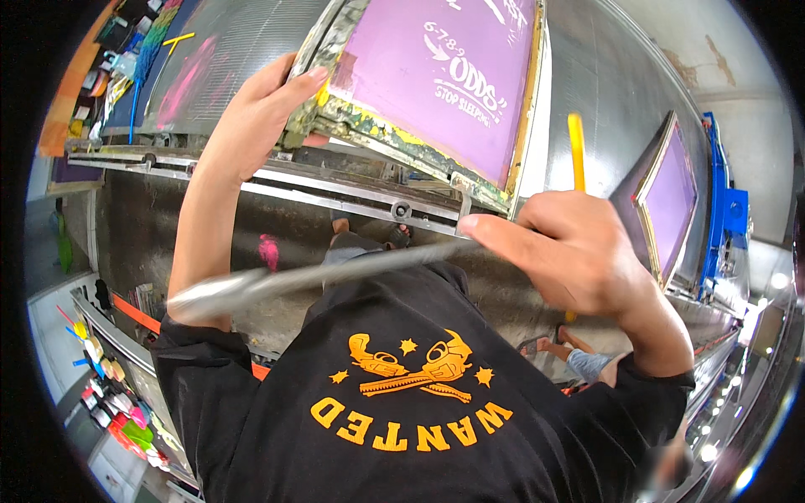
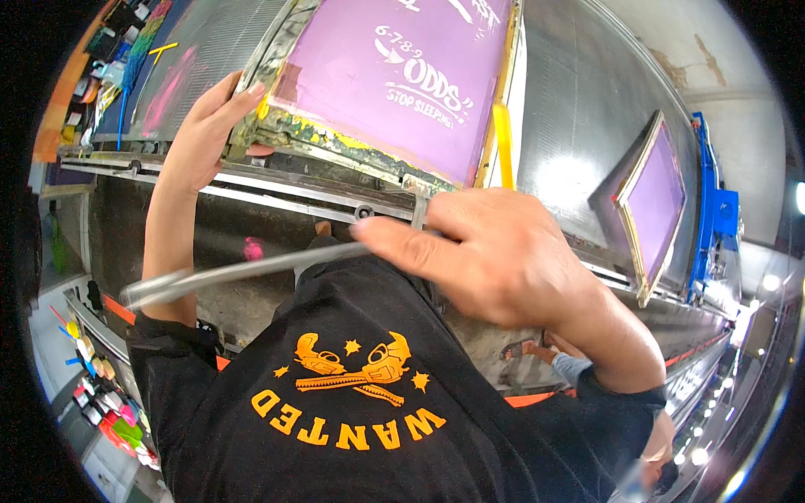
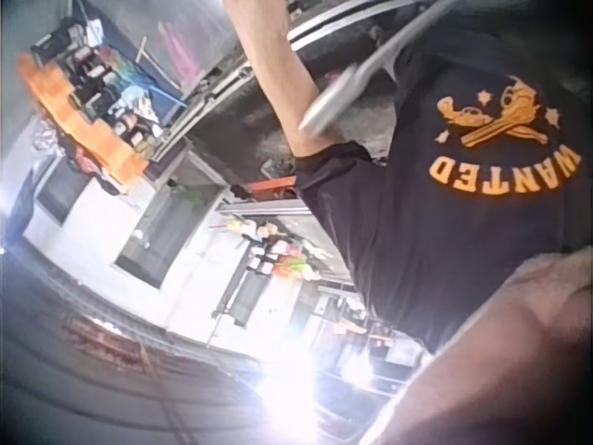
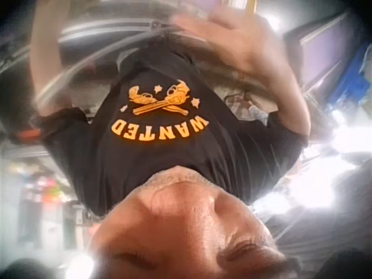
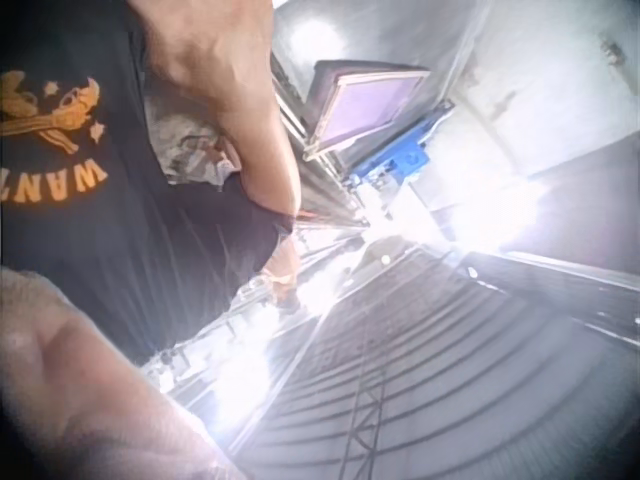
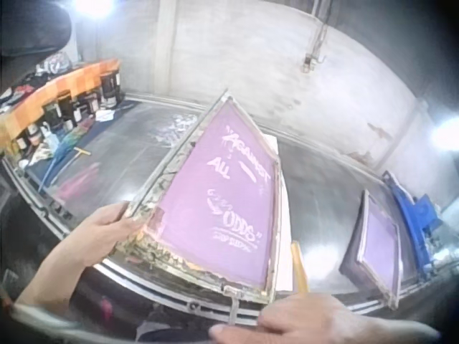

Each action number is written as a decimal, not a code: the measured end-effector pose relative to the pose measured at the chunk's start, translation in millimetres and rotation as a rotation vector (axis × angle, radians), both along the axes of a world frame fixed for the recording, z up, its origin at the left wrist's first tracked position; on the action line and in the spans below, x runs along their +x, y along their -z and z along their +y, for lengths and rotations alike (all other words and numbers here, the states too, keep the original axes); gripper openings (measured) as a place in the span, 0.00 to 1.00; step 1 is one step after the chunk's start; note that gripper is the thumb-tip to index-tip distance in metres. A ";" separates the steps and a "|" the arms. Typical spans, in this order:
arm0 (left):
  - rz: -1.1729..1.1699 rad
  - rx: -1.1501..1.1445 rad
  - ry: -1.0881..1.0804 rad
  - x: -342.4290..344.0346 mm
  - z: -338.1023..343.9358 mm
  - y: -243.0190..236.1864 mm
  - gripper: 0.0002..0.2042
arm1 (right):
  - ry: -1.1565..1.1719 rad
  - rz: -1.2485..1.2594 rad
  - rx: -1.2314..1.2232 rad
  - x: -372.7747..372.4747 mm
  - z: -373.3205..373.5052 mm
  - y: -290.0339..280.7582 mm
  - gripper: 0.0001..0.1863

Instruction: The person aligns a purple screen printing frame over a white t-shirt, uses a squeegee to pull ink across the mesh, and lifts the frame to reveal the printed design. The person repeats this process on multiple shirts and later cleans the screen with a spray bottle and cloth.

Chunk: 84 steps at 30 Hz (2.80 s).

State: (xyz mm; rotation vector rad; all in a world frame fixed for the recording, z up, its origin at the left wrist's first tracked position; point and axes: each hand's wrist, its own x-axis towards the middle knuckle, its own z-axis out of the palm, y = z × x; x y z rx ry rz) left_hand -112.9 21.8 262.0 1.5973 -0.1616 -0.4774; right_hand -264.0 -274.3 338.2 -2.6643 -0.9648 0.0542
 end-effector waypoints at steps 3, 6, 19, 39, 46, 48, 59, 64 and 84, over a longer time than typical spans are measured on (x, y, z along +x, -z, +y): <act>-0.027 0.077 0.143 14.8 4.2 8.9 0.23 | 0.034 0.119 -0.372 -9.9 -34.4 20.2 0.26; -0.008 0.032 0.078 12.8 3.9 11.3 0.22 | 0.025 0.167 -0.257 -0.2 -26.3 -3.8 0.27; 0.055 0.015 0.026 7.5 21.7 9.1 0.21 | 0.707 0.283 0.315 -16.7 -109.6 49.0 0.13; -0.018 0.793 -0.288 100.5 3.5 196.8 0.29 | 1.412 -0.069 0.262 115.6 -189.2 347.3 0.20; -0.078 0.594 -0.291 96.8 -0.4 253.5 0.28 | 1.450 -0.153 0.225 111.4 -190.7 334.8 0.22; -0.054 0.662 -0.276 94.4 1.8 263.5 0.25 | 1.455 -0.167 0.255 105.5 -187.9 338.6 0.22; -0.358 0.898 -0.207 87.2 12.2 255.0 0.24 | 1.406 -0.300 0.334 105.5 -177.7 350.1 0.20; -0.412 0.908 -0.195 94.2 3.1 257.8 0.32 | 1.453 -0.158 0.133 106.5 -178.0 364.2 0.19; -1.041 0.691 0.482 242.1 -302.9 292.4 0.36 | 1.473 -0.162 -0.035 110.6 -157.9 355.1 0.15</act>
